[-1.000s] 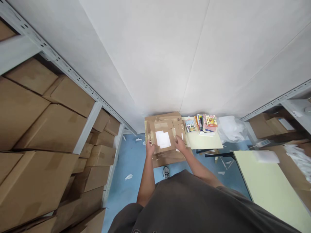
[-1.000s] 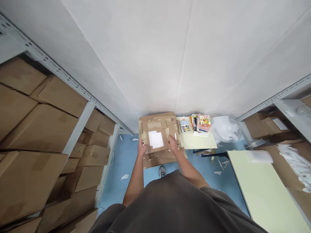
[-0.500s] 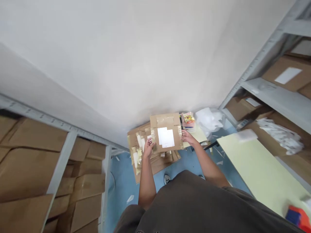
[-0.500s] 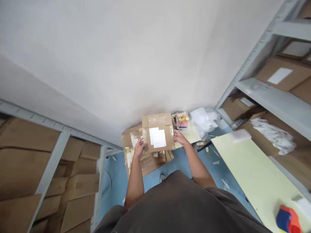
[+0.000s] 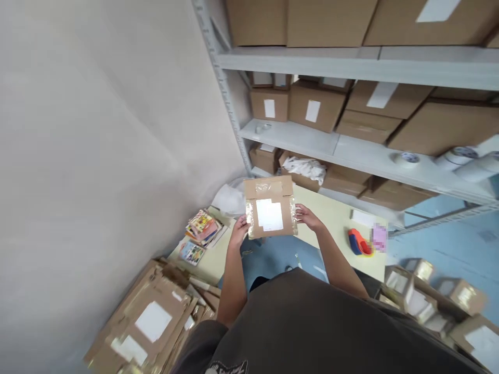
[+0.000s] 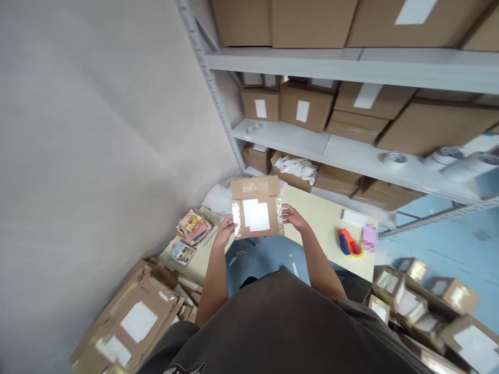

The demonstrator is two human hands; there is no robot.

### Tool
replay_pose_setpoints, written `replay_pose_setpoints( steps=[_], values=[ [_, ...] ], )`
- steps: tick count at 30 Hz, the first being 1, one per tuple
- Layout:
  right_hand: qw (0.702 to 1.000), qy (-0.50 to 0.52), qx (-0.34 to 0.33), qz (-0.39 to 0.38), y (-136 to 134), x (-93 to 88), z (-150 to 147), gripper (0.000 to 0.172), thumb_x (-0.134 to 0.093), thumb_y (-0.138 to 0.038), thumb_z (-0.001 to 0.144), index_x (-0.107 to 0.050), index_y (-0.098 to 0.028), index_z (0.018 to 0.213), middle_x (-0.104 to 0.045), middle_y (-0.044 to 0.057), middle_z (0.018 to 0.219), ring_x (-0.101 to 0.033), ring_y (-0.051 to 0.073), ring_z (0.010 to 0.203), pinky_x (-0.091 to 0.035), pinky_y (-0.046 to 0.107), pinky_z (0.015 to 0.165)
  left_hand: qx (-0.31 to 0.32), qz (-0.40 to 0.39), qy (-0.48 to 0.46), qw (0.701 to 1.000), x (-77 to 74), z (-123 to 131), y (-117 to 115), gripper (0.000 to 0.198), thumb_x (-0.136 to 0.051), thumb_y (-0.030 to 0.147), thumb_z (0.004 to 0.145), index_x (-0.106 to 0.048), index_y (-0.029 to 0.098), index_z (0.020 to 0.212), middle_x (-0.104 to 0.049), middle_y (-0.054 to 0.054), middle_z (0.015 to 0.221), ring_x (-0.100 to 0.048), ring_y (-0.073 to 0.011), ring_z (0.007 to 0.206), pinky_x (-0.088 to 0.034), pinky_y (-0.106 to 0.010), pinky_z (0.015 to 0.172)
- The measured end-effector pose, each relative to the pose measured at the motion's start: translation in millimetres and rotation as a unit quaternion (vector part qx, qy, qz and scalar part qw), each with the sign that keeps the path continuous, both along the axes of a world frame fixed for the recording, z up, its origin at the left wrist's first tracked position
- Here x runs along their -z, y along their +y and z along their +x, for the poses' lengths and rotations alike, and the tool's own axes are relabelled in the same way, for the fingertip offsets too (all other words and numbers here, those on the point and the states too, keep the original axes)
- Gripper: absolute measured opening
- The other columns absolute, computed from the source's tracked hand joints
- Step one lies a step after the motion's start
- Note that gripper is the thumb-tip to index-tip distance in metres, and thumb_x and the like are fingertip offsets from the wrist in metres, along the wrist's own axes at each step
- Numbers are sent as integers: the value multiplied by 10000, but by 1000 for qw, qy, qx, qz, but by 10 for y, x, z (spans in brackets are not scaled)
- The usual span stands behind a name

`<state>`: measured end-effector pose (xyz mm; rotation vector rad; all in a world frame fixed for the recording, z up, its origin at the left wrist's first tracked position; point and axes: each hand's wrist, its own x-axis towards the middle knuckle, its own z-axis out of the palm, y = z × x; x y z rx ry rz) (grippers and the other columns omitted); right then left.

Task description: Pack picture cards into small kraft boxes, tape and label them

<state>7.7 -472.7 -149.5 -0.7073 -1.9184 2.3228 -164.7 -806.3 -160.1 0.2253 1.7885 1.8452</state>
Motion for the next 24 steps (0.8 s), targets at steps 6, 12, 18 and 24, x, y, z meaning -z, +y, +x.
replay_pose_setpoints(
  steps=[6,12,18,24],
  values=[
    [987,-22,161,-3,662,170,763,589,-809,-378,665,-648,-298,1226,-710,10,935,-699,250,884,-592,441,830,156,-28,-60,986,212,-135,1379,658,-791,329,717,-645,234,1351,-752,-50,1006,-710,-195,862,-546,-308,770],
    [968,-35,249,-16,751,293,664,599,-811,-340,621,-640,-305,1194,-703,-2,901,-688,245,878,-574,407,791,200,-41,-85,975,382,-547,1916,607,-806,228,662,-678,215,1256,-700,-28,992,-667,-141,825,-493,-242,730],
    [952,-68,297,-13,763,315,235,552,-832,-307,569,-606,-302,1072,-651,-25,829,-653,228,826,-548,393,763,227,-20,-118,967,588,-1017,2124,577,-816,231,654,-667,223,1212,-707,-34,976,-691,-170,874,-529,-278,784],
    [961,-40,270,-42,768,203,249,519,-805,-285,656,-616,-311,1138,-677,-6,930,-657,205,857,-551,373,806,310,-17,-136,941,770,-1359,2289,648,-839,271,670,-633,262,1284,-692,-31,1050,-706,-187,936,-565,-342,860]
  ],
)
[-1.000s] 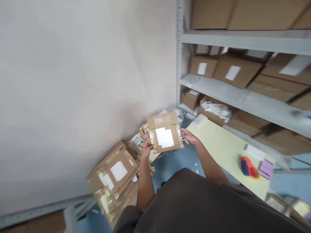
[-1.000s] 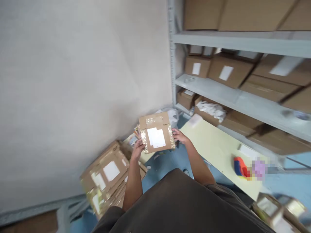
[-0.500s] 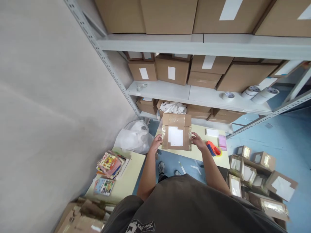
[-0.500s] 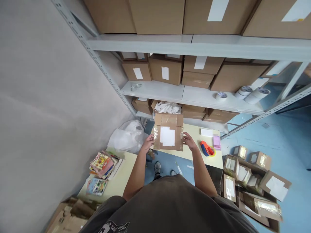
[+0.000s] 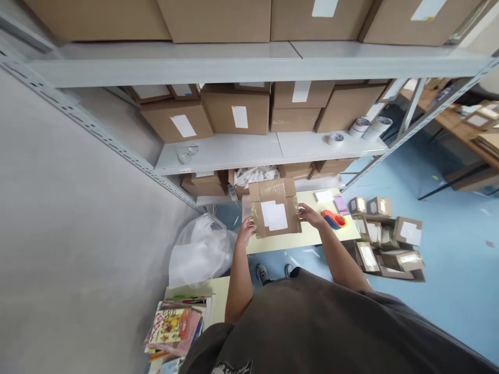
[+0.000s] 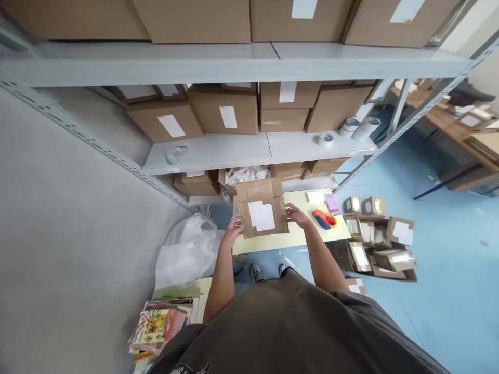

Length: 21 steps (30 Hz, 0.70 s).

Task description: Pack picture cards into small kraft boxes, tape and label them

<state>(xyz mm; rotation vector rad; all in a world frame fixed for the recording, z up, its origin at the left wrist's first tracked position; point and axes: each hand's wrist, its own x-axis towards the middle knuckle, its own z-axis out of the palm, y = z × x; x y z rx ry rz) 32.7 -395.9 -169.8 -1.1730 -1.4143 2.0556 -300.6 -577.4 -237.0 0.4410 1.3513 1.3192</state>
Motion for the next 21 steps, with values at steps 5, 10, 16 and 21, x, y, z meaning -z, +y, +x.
replay_pose_setpoints(
  steps=[5,10,16,21],
  values=[
    [999,17,-5,-34,61,-69,212,542,-823,-220,660,-633,-323,1157,-678,-3,958,-663,192,845,-544,346,790,118,15,-54,991,-107,-287,45,800,-861,221,669,-589,296,1418,-690,-26,1055,-718,-197,995,-576,-403,968],
    [999,24,6,-46,165,-18,291,557,-812,-195,644,-628,-323,1154,-672,-9,952,-661,188,849,-539,338,795,132,32,-71,988,-144,-253,183,784,-880,194,708,-611,276,1441,-704,-71,1151,-714,-213,1068,-571,-410,1016],
    [998,40,-11,-54,301,15,389,516,-831,-233,678,-638,-322,1148,-680,-8,954,-656,184,845,-553,343,802,54,-27,-53,997,-14,219,504,839,-908,210,682,-584,312,1450,-686,-49,1159,-719,-179,999,-569,-317,902],
    [996,52,-26,-60,492,106,584,521,-825,-233,669,-642,-321,1149,-660,-22,918,-643,176,819,-561,346,799,79,-22,-57,995,-34,474,602,613,-916,281,629,-695,223,1198,-753,-65,1104,-724,-193,943,-551,-279,815]
  ],
)
